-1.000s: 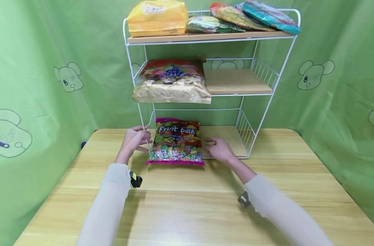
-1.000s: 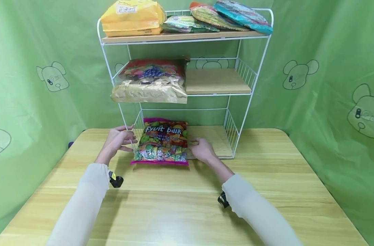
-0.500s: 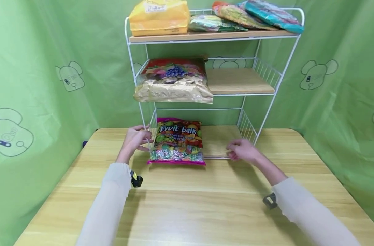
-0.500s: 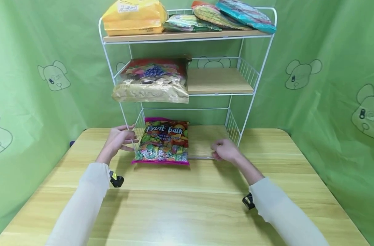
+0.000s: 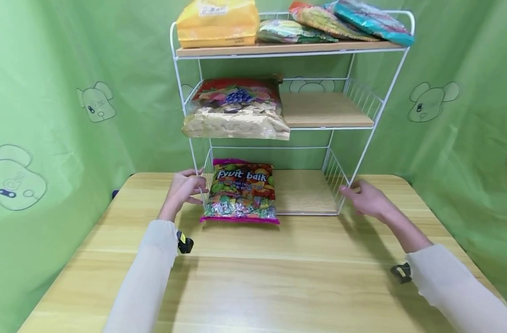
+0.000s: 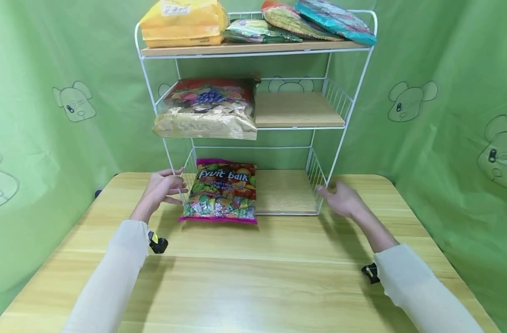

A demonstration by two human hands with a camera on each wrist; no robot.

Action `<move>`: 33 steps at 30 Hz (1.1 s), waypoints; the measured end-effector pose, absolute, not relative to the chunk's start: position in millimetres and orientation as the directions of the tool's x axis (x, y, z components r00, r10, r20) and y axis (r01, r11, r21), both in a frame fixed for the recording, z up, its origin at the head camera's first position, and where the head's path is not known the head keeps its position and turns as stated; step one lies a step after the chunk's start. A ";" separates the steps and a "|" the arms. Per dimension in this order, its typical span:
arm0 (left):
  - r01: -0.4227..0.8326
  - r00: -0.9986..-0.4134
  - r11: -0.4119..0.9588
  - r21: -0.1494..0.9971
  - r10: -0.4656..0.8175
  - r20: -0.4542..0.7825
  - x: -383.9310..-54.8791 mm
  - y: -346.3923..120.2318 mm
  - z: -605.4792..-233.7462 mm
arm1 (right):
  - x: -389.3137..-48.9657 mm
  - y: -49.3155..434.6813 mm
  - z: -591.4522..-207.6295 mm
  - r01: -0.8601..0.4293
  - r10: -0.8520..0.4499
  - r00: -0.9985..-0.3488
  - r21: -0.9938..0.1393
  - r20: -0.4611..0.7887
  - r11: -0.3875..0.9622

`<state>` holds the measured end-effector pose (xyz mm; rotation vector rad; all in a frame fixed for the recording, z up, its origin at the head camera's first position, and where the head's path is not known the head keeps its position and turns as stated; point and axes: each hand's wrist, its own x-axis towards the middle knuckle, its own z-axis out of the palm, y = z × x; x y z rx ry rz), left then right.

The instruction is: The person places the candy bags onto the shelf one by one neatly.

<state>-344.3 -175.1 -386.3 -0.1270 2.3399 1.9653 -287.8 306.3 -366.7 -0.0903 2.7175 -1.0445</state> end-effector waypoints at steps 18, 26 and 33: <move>-0.105 -0.994 0.162 0.981 -0.007 -0.105 -344.2 -173.6 -386.8 | -287.7 295.4 -380.1 -0.103 0.016 -0.986 -0.685 0.165 0.721; -0.118 -0.993 0.163 0.980 -0.024 -0.116 -340.2 -175.3 -386.5 | -291.0 295.5 -382.9 -0.080 0.020 -0.991 -0.714 0.130 0.696; -0.140 -0.990 0.173 0.975 -0.006 -0.141 -337.6 -173.2 -384.9 | -291.1 293.7 -380.2 -0.057 0.017 -0.995 -0.731 0.093 0.680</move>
